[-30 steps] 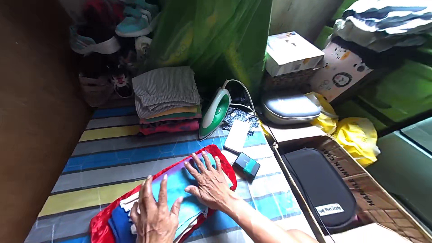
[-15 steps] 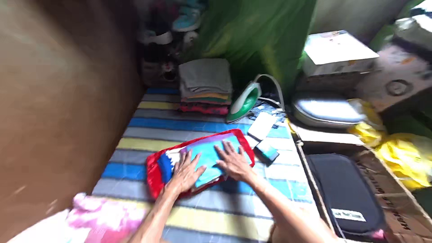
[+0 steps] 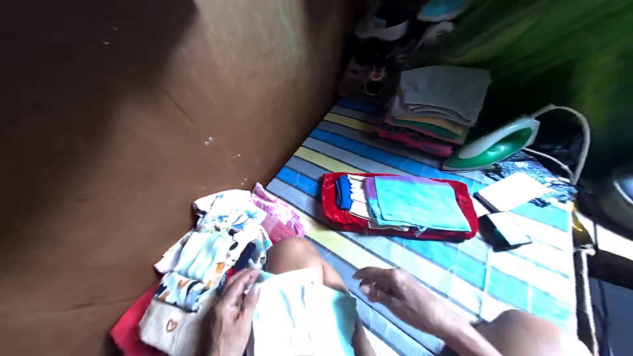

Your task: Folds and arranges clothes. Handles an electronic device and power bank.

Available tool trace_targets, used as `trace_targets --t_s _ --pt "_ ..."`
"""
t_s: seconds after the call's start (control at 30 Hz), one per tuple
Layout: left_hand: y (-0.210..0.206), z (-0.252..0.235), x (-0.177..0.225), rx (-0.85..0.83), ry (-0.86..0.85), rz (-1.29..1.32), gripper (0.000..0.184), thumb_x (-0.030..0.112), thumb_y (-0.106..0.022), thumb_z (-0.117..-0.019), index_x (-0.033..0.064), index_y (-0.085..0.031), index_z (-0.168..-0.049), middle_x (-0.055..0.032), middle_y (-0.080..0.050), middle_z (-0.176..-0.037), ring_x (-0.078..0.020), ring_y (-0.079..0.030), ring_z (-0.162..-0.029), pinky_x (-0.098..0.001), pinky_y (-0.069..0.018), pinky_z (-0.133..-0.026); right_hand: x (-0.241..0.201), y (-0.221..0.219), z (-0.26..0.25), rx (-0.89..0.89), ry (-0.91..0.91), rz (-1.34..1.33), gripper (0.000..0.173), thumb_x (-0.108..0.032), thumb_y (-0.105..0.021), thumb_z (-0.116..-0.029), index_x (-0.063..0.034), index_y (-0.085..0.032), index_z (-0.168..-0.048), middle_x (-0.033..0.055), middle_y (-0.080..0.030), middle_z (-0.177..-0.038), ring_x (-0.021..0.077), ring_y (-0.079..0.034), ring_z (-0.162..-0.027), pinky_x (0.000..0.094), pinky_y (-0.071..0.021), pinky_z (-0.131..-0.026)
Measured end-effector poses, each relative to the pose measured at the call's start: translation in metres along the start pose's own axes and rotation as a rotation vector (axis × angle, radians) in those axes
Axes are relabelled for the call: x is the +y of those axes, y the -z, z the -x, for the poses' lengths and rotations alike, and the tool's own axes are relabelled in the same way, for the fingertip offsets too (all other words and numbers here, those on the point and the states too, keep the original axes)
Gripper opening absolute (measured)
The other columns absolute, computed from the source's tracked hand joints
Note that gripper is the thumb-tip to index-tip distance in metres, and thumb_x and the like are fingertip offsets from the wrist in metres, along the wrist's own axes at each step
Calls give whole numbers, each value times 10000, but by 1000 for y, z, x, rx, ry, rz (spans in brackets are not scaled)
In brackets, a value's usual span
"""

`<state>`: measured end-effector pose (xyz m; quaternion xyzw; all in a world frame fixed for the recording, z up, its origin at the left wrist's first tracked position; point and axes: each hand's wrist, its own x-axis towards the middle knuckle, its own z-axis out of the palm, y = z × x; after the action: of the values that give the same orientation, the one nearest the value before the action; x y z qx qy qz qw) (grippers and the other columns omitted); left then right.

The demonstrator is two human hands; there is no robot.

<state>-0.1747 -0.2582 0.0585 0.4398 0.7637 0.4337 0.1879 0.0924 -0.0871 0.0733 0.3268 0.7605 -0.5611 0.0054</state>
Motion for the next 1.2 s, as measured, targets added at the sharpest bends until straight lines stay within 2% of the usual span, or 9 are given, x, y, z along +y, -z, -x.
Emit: trace_targets --t_s 0.1,0.2,0.3,0.53,0.7,0.8,0.93,1.07,1.2 --pt "3 32 -10 48 85 26 364 50 -608 -938 -149 -622 -1242 -301 -624 -1223 -261 -642 -1078 -350 -538 -927 -16 -35 -15 -61 -24 -226 377 -177 -505 -1064 30 -548 -1376 160 -697 -1046 209 -685 -830 381 -569 -764" --pt "4 39 -16 68 177 146 480 49 -630 -916 -157 -533 -1339 -244 -639 -1213 -155 -653 -1059 -276 -530 -946 -27 -55 -29 -40 -28 -250 431 -201 -539 -1046 24 -514 -1412 161 -690 -1059 216 -679 -826 391 -564 -754" --pt "5 39 -12 108 172 116 510 66 -645 -907 -140 -524 -1358 -262 -593 -1257 -191 -639 -1034 -289 -548 -849 -34 -67 -36 26 -31 -242 421 -201 -622 -1002 33 -550 -1345 143 -683 -1020 199 -660 -814 380 -547 -762" --pt "7 36 -4 56 -126 -112 408 156 -709 -861 -63 -697 -1205 -294 -599 -1287 -361 -590 -1192 -439 -500 -995 -30 -97 -29 309 306 -269 188 -22 -641 -914 77 -670 -1071 132 -702 -931 135 -675 -814 293 -561 -758" --pt "7 12 5 -81 -399 -213 624 550 -612 -917 36 -708 -1258 -237 -630 -1341 -425 -542 -1321 -616 -418 -1067 -18 -100 -28 244 483 -375 160 6 -584 -927 78 -646 -1055 73 -683 -907 37 -637 -791 220 -539 -746" --pt "10 -4 21 -246 -489 -250 428 343 -701 -876 31 -756 -1164 -172 -743 -1153 -397 -679 -1149 -712 -411 -1002 -19 -95 -27 135 532 -571 124 24 -556 -935 40 -604 -1048 -24 -639 -912 -30 -594 -821 182 -508 -772" --pt "21 -22 60 -542 -463 -199 218 136 -736 -868 -61 -763 -958 -185 -755 -861 -293 -742 -789 -468 -584 -793 -23 -87 -16 62 414 -834 158 27 -532 -929 -71 -564 -1049 -113 -650 -888 -43 -612 -803 193 -511 -747" --pt "22 -30 86 -724 -264 -77 211 82 -644 -940 -118 -713 -932 -211 -703 -794 -231 -682 -726 -410 -549 -722 -15 -70 -9 -59 341 -890 167 -50 -519 -983 -76 -529 -1148 -112 -669 -898 -29 -630 -811 211 -518 -758" --pt "7 -45 113 -601 -124 106 204 59 -574 -986 -98 -647 -1094 -26 -720 -904 -12 -678 -837 -268 -574 -832 31 -43 -13 -230 272 -986 514 -614 -571 -958 -175 -583 -1224 -108 -702 -1027 15 -666 -930 250 -557 -828"
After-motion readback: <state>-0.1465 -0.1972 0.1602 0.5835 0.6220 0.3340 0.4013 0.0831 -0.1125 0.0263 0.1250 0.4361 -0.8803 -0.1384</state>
